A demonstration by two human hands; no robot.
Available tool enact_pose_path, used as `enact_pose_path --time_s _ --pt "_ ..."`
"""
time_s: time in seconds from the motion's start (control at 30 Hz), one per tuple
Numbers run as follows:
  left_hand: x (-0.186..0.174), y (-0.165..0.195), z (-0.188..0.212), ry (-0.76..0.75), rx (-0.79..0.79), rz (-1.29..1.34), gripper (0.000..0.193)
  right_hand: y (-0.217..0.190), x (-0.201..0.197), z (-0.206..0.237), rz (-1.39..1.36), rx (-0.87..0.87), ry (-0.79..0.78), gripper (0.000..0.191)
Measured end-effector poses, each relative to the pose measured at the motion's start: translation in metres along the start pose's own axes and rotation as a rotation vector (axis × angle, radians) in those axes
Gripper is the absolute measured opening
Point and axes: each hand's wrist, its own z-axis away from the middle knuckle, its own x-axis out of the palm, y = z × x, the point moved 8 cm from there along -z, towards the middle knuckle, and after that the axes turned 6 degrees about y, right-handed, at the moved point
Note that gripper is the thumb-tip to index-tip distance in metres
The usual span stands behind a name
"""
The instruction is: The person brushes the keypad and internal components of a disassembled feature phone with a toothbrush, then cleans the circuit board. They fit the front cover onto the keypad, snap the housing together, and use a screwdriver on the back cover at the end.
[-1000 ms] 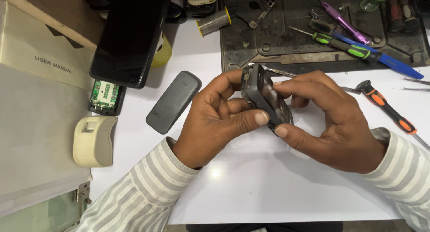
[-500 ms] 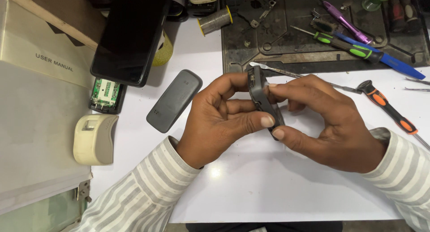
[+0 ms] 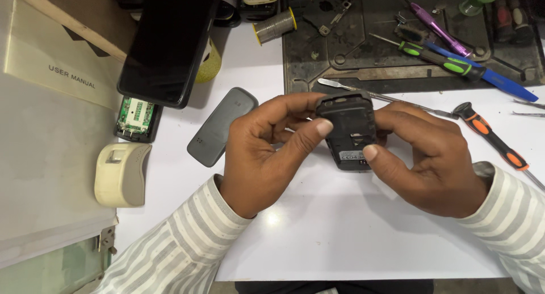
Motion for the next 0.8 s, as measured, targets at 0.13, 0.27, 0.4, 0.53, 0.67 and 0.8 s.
enact_pose_path --time_s 0.13,0.27,0.4,0.53,0.67,0.8 --pt "0.006 0.010 0.005 -0.024 0.062 -0.069 0.030 0.001 -0.006 0.004 -0.099 -0.028 0.034 0.030" --pt "0.013 0.014 0.010 -0.085 0.047 -0.120 0.030 0.004 -0.011 0.008 -0.116 -0.006 0.065 0.034" --pt "0.016 0.020 0.012 -0.111 0.073 -0.105 0.028 0.003 -0.011 0.010 -0.098 -0.016 0.075 0.033" --pt "0.017 0.020 0.014 -0.118 0.055 -0.085 0.026 0.001 -0.010 0.010 -0.113 -0.002 0.074 0.030" --pt "0.018 0.017 0.013 -0.111 0.038 -0.064 0.022 0.005 -0.006 0.011 -0.166 0.103 0.065 0.025" --pt "0.017 0.017 0.014 -0.099 0.067 -0.093 0.022 0.003 -0.005 0.012 -0.153 0.091 0.083 0.022"
